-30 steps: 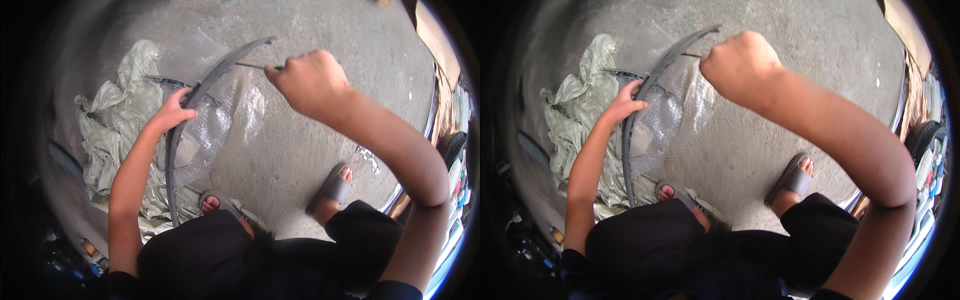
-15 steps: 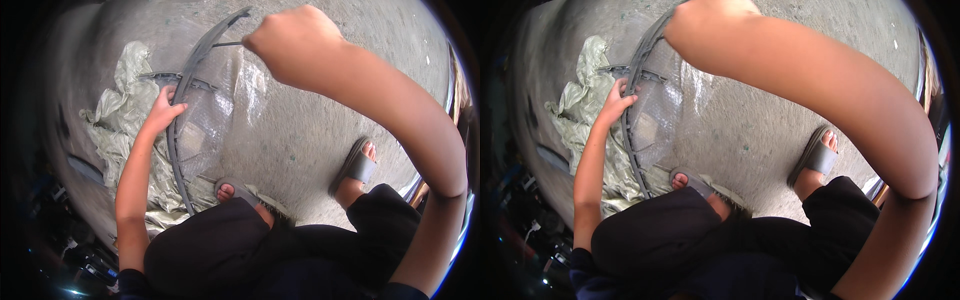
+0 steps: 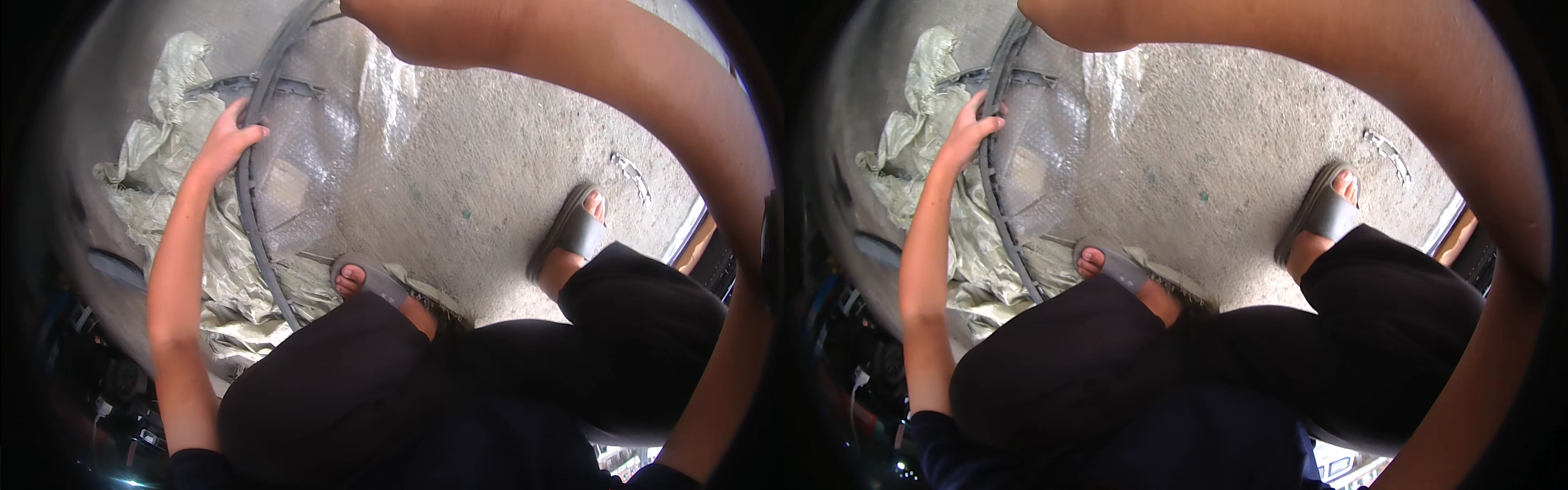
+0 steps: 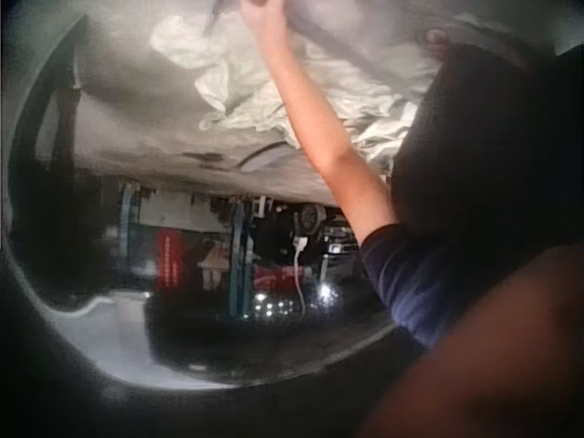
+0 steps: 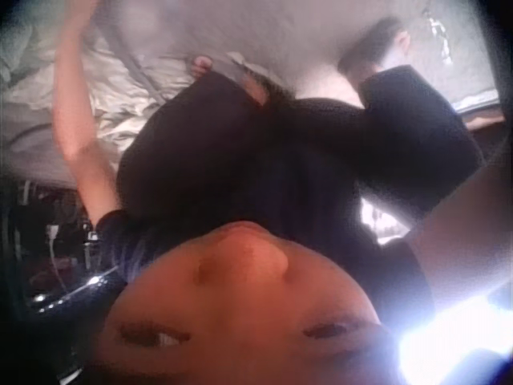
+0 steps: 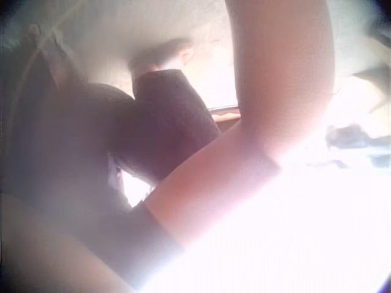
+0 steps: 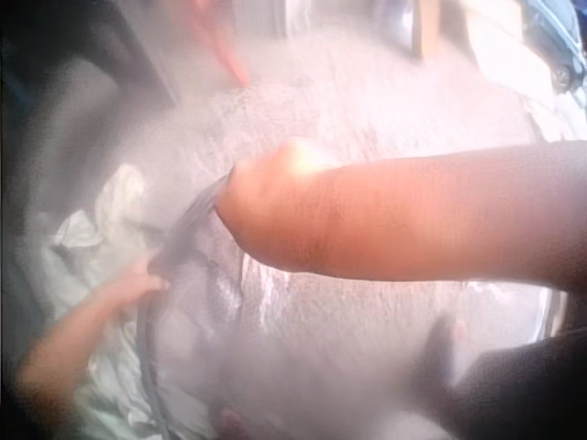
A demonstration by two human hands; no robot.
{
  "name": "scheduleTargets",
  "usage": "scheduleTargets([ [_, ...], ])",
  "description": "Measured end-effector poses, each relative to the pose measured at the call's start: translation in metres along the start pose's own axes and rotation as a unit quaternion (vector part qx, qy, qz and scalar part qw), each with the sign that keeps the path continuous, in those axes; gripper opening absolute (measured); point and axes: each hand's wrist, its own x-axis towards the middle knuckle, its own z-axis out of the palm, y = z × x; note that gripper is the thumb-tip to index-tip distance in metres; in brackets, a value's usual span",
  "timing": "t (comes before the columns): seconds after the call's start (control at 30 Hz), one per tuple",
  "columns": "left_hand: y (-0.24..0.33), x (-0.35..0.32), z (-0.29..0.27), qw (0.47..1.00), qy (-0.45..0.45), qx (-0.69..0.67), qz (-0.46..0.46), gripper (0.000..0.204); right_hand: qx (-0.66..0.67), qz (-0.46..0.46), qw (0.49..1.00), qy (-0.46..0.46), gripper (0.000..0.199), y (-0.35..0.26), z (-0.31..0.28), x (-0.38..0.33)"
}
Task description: The person uses a screwdriver to pry and remove a rubber seal from a curved car trim piece. They then unpack a chrome trim insert from a box and fit it into the rubber seal, pressing it into place along the length of the trim.
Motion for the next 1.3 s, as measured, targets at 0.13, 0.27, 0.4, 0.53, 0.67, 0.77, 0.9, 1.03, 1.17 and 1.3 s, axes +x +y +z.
scheduleTargets([
  [0.13, 0.002, 0.001, -0.001, 1.000, 0.007, 0.002, -0.015, 0.058, 0.179, 0.038, 0.983, -0.023, 0.024, 0.005, 0.005, -0.001],
  [0.27, 0.003, 0.006, -0.009, 0.998, -0.041, 0.010, -0.044, 0.065, 0.404, 0.153, 0.899, -0.072, 0.019, 0.004, 0.008, 0.003],
  [0.4, 0.004, 0.008, -0.011, 0.998, -0.054, 0.026, -0.033, 0.064, 0.419, 0.171, 0.891, -0.027, 0.021, -0.004, 0.014, -0.005],
  [0.53, 0.005, 0.005, -0.007, 0.999, -0.033, 0.011, -0.034, 0.060, 0.426, 0.172, 0.888, -0.005, 0.023, -0.007, 0.013, -0.011],
  [0.67, 0.007, 0.004, -0.004, 0.999, -0.030, 0.015, -0.033, 0.059, 0.429, 0.170, 0.887, 0.007, 0.025, -0.009, 0.010, -0.016],
  [0.77, 0.008, 0.004, -0.005, 0.998, -0.028, 0.020, -0.046, 0.059, 0.430, 0.171, 0.886, 0.013, 0.027, -0.011, 0.009, -0.017],
  [0.9, 0.006, 0.004, -0.006, 0.999, -0.027, 0.007, -0.030, 0.058, 0.437, 0.184, 0.880, 0.026, 0.029, -0.013, 0.009, -0.016],
  [1.03, 0.004, 0.004, -0.007, 0.999, -0.025, 0.016, -0.031, 0.057, 0.450, 0.196, 0.870, 0.037, 0.031, -0.018, 0.007, -0.015],
  [1.17, 0.004, 0.006, -0.009, 0.999, -0.032, 0.014, -0.030, 0.055, 0.465, 0.214, 0.857, 0.049, 0.033, -0.025, 0.005, -0.022],
  [1.3, 0.000, 0.005, -0.011, 0.997, -0.042, -0.031, -0.054, 0.053, 0.484, 0.242, 0.838, 0.071, 0.036, -0.035, 0.000, -0.028],
])
